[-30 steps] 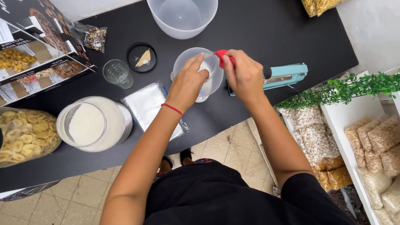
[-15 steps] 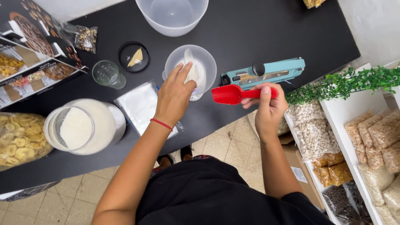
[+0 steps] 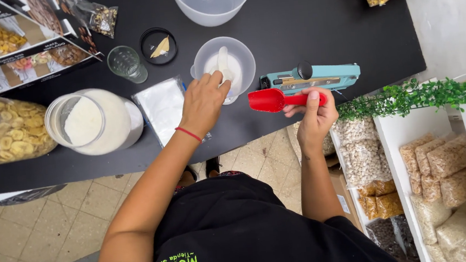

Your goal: The person scoops white powder from a container into a small clear plastic bag and a measuring cup by hand, then seals the bag.

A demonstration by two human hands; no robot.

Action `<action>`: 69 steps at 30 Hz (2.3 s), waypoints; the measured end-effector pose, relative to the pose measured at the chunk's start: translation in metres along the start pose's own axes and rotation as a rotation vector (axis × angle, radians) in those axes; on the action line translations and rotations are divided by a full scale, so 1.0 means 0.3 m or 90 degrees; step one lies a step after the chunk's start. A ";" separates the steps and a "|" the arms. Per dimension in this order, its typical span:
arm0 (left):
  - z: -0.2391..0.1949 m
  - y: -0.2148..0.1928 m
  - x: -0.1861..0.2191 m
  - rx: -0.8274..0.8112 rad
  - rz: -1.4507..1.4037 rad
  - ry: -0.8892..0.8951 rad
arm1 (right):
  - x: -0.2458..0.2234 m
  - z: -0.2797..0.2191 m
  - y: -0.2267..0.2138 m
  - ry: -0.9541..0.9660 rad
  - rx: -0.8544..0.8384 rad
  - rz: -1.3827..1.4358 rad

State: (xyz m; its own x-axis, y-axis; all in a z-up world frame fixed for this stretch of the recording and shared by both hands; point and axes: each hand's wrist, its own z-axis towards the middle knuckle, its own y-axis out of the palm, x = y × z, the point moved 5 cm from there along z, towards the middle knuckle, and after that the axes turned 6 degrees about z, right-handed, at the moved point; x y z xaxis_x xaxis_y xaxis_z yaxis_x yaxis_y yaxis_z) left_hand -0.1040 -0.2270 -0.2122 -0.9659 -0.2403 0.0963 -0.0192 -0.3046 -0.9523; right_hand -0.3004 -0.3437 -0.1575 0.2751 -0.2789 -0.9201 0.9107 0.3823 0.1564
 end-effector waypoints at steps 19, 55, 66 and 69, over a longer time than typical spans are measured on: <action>-0.006 -0.004 0.086 -0.255 0.194 0.031 | 0.006 -0.016 -0.100 0.000 0.012 0.036; -0.736 -0.212 -0.678 0.266 -0.405 -0.445 | 0.398 -0.537 1.357 -0.298 -0.900 -0.662; -0.750 -0.171 -0.673 0.261 -0.426 -0.440 | 0.171 -0.494 1.323 0.298 -0.866 -0.373; -0.747 -0.190 -0.677 0.266 -0.426 -0.430 | 0.110 -0.492 1.300 0.322 -0.756 -0.268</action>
State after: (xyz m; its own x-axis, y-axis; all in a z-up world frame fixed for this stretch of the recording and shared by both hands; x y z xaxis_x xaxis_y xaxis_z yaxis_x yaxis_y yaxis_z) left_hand 0.0354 0.0458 -0.2425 -0.4421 -0.3319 0.8333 -0.2827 -0.8301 -0.4806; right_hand 0.0185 -0.0739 -0.1800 -0.3319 -0.3084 -0.8915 0.0134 0.9434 -0.3314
